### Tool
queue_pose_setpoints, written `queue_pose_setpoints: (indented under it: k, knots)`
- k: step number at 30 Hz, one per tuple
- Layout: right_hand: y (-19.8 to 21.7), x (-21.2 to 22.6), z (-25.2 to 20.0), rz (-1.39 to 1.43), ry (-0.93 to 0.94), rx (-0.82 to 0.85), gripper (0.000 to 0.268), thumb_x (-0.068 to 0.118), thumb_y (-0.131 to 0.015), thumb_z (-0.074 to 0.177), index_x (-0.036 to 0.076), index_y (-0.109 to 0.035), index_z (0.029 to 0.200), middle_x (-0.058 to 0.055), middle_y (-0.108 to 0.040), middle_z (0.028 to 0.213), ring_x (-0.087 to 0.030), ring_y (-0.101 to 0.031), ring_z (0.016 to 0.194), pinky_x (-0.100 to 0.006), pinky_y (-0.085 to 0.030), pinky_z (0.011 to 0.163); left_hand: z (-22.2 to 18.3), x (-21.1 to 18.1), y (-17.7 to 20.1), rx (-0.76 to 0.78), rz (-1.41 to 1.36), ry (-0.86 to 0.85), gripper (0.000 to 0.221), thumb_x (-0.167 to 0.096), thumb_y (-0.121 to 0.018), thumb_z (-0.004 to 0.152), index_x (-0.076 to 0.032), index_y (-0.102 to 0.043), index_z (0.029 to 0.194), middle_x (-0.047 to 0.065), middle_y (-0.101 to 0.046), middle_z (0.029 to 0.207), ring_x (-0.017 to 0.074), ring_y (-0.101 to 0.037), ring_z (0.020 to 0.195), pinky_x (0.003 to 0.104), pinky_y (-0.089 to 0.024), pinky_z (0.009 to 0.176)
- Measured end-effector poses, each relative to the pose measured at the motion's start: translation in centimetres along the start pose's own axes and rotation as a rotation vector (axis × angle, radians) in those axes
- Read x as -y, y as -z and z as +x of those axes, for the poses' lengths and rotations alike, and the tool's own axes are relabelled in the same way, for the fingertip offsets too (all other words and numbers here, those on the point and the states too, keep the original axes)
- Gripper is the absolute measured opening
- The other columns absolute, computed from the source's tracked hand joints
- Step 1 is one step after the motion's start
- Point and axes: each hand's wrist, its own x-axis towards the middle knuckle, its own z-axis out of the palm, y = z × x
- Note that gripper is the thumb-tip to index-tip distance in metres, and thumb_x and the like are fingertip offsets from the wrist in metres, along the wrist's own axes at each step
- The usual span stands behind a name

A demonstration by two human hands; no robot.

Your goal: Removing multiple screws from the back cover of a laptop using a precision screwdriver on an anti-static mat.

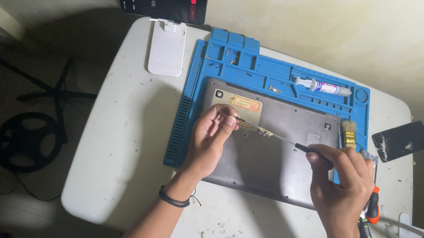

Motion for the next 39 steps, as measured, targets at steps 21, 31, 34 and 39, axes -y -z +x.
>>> queue_pose_setpoints:
  k: [21,31,34,39]
  knots:
    - [-4.6,0.7,5.6,-0.5,0.381,0.025,0.01,0.014,-0.085,0.094,0.019,-0.078,0.099,-0.002,-0.054,0.088,-0.025,-0.045,0.081,-0.039,-0.033,0.073,0.8,-2.1,2.5,-0.085,1.467,-0.171,0.038,-0.022,-0.073,0.087,-0.009,-0.07,0.123,0.008,-0.064,0.125,0.0276,-0.058,0.104,0.047,-0.046,0.086]
    - [-8.8,2.0,9.4,-0.58,0.513,0.118,0.006,0.02,-0.08,0.099,0.017,-0.076,0.096,-0.001,-0.051,0.083,-0.024,-0.043,0.083,-0.038,-0.031,0.077,0.6,-3.9,1.5,-0.074,1.541,-0.165,0.037,-0.022,-0.07,0.089,-0.005,-0.072,0.122,0.008,-0.068,0.132,0.0254,-0.059,0.098,0.043,-0.041,0.082]
    - [-9.2,2.1,9.9,-0.599,0.531,0.146,0.01,0.021,-0.078,0.101,0.019,-0.074,0.092,0.0,-0.049,0.084,-0.022,-0.04,0.083,-0.038,-0.03,0.077,0.6,-4.5,1.4,-0.055,1.533,-0.12,0.04,-0.023,-0.069,0.089,-0.005,-0.071,0.124,0.008,-0.066,0.133,0.0249,-0.058,0.099,0.046,-0.041,0.085]
    - [-9.5,2.3,11.4,-0.636,0.619,0.21,0.008,0.017,-0.077,0.1,0.02,-0.073,0.094,0.0,-0.051,0.086,-0.021,-0.043,0.084,-0.036,-0.035,0.077,0.7,-2.7,1.7,-0.041,1.517,-0.115,0.041,-0.02,-0.071,0.088,-0.003,-0.07,0.125,0.01,-0.065,0.133,0.0281,-0.059,0.101,0.048,-0.043,0.086]
